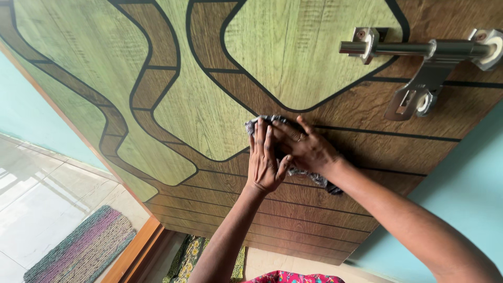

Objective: The person wipes the surface of a wooden door with a cloth, moving their hands across the different panels and designs on the door.

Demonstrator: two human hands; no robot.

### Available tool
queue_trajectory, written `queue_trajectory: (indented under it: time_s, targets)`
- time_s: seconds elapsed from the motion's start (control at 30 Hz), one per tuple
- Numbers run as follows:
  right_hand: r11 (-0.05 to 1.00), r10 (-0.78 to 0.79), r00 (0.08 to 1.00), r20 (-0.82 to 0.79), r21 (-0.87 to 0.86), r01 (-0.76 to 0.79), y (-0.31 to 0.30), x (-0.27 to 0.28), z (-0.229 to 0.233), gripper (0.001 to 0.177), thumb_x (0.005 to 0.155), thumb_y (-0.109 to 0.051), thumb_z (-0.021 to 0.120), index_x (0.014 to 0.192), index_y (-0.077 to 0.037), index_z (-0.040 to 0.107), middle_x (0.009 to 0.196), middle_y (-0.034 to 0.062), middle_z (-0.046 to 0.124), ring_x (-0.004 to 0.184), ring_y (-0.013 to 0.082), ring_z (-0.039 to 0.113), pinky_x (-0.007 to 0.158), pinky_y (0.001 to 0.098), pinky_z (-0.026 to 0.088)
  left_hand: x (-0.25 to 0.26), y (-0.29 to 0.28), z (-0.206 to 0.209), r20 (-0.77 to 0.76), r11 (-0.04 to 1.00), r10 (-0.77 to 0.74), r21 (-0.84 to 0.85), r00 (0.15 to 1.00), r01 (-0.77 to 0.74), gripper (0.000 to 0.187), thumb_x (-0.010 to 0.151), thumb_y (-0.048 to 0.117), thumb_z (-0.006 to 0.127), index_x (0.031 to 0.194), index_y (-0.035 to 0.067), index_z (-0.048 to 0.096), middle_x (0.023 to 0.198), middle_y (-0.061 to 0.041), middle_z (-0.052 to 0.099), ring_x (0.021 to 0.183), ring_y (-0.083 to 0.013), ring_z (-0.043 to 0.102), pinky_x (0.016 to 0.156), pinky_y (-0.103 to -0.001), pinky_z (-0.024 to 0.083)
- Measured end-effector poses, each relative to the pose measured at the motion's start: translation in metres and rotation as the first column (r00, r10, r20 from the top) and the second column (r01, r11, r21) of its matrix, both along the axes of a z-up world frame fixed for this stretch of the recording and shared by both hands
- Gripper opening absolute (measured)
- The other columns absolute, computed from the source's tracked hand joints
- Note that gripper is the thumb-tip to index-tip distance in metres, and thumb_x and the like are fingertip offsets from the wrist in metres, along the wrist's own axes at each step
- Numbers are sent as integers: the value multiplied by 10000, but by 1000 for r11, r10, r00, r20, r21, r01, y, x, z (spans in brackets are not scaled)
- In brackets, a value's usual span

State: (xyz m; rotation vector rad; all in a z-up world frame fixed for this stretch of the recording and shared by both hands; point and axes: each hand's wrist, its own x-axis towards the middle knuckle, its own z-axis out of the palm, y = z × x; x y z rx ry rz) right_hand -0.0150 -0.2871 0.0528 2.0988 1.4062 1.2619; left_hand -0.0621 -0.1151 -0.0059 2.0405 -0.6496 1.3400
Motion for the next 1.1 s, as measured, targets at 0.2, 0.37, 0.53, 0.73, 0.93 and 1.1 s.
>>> queue_trajectory:
  time_s: [0.2,0.37,0.53,0.73,0.93,1.1]
  targets:
    - [981,-177,980,-93,63,183,-33,-37,58,627,947,-363,584,1532,-181,452,1643,43,362,1520,207,309,1218,648,197,-2,-30,51,-52,994,-104,24,993,105,843,1064,581,403,1642,12,172,1733,-275,159,1631,-435,189,1334,-577,87]
    - [994,16,988,-157,111,1,-49,-49,78,531,1029,-329,520,1530,-171,444,1644,40,390,1526,237,356,1253,630,226,14,-34,27,-43,940,192,-278,980,-196,779,1072,519,386,1662,57,173,1744,-241,139,1646,-412,132,1346,-570,53]
    - [997,-45,997,-58,55,48,-39,-25,91,559,1078,-390,477,1588,-165,427,1685,69,352,1545,251,330,1264,586,150,47,18,43,12,795,416,-490,909,-358,807,1093,558,417,1682,85,135,1766,-194,74,1664,-378,43,1368,-559,29]
    - [938,-274,954,123,254,236,-9,-27,56,622,1077,-487,472,1635,-221,401,1710,19,302,1569,198,254,1254,573,67,47,13,90,13,809,404,-473,915,-350,819,1071,556,398,1700,97,143,1783,-206,52,1664,-398,21,1379,-568,5]
    - [904,-337,927,167,333,269,-2,-10,38,600,1143,-555,420,1669,-266,420,1731,-5,319,1594,208,241,1274,572,44,42,-3,46,-20,872,427,-258,904,-417,838,1065,614,405,1663,79,165,1740,-244,63,1642,-419,30,1326,-613,10]
    - [900,-351,912,213,345,267,-4,-3,32,572,1193,-578,387,1688,-294,362,1729,-25,328,1602,203,216,1289,570,9,59,49,-6,40,836,469,-341,882,-429,812,1072,599,393,1681,111,169,1764,-202,93,1645,-405,78,1331,-586,57]
